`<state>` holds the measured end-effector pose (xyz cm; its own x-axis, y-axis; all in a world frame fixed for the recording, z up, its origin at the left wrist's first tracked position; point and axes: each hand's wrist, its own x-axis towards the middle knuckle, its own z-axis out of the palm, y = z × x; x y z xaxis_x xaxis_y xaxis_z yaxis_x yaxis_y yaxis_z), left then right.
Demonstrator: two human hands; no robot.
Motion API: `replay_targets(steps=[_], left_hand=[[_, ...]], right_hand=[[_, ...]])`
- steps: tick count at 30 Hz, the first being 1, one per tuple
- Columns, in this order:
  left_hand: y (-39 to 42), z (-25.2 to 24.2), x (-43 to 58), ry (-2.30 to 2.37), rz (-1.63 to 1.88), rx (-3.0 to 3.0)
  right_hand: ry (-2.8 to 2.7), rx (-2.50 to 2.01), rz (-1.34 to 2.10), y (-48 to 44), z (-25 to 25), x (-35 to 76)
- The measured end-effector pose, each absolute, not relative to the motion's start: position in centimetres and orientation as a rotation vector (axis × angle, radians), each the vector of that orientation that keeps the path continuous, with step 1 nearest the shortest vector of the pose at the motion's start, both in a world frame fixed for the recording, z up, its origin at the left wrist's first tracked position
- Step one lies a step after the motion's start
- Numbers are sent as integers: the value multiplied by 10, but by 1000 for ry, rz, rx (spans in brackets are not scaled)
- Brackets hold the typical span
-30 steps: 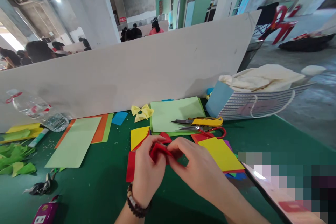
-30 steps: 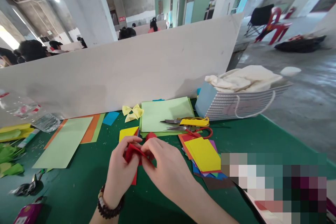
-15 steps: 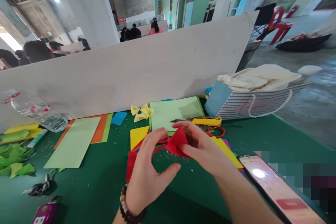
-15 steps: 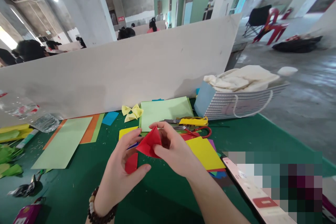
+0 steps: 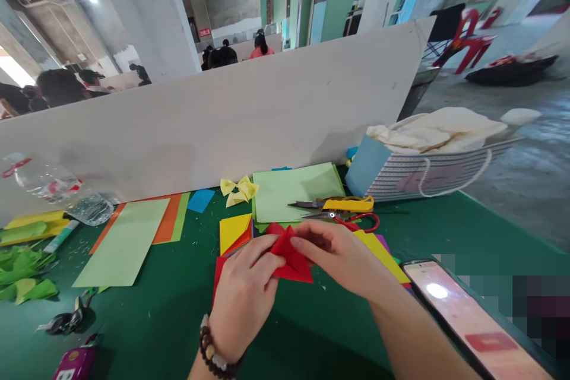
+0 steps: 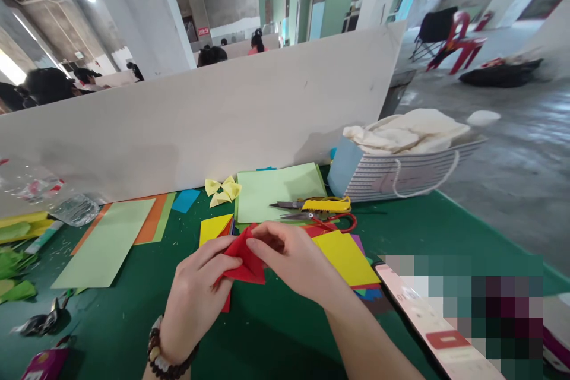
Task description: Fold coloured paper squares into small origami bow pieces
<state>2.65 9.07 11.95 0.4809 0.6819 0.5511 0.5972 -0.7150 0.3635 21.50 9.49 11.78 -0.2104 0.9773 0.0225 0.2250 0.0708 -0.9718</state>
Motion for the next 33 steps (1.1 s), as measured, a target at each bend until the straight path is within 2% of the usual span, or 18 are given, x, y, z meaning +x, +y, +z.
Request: replay_targets(steps=[6, 16, 20, 26, 33], left_hand=[[92, 114, 33, 1140, 965, 2500], [86, 129, 33, 1122, 857, 2176], [88, 131, 31, 1172, 939, 1913], [93, 128, 30, 1258, 911, 1983], [92, 126, 29, 1368, 1112, 1994]], right_hand=[[-1657, -1370, 913, 95, 117, 212], [-1797, -1404, 824, 96, 116, 217], [-1977, -1360, 747, 90, 118, 215], [-2018, -1295, 640, 85, 116, 206], [-1951, -1344, 568, 85, 116, 202]])
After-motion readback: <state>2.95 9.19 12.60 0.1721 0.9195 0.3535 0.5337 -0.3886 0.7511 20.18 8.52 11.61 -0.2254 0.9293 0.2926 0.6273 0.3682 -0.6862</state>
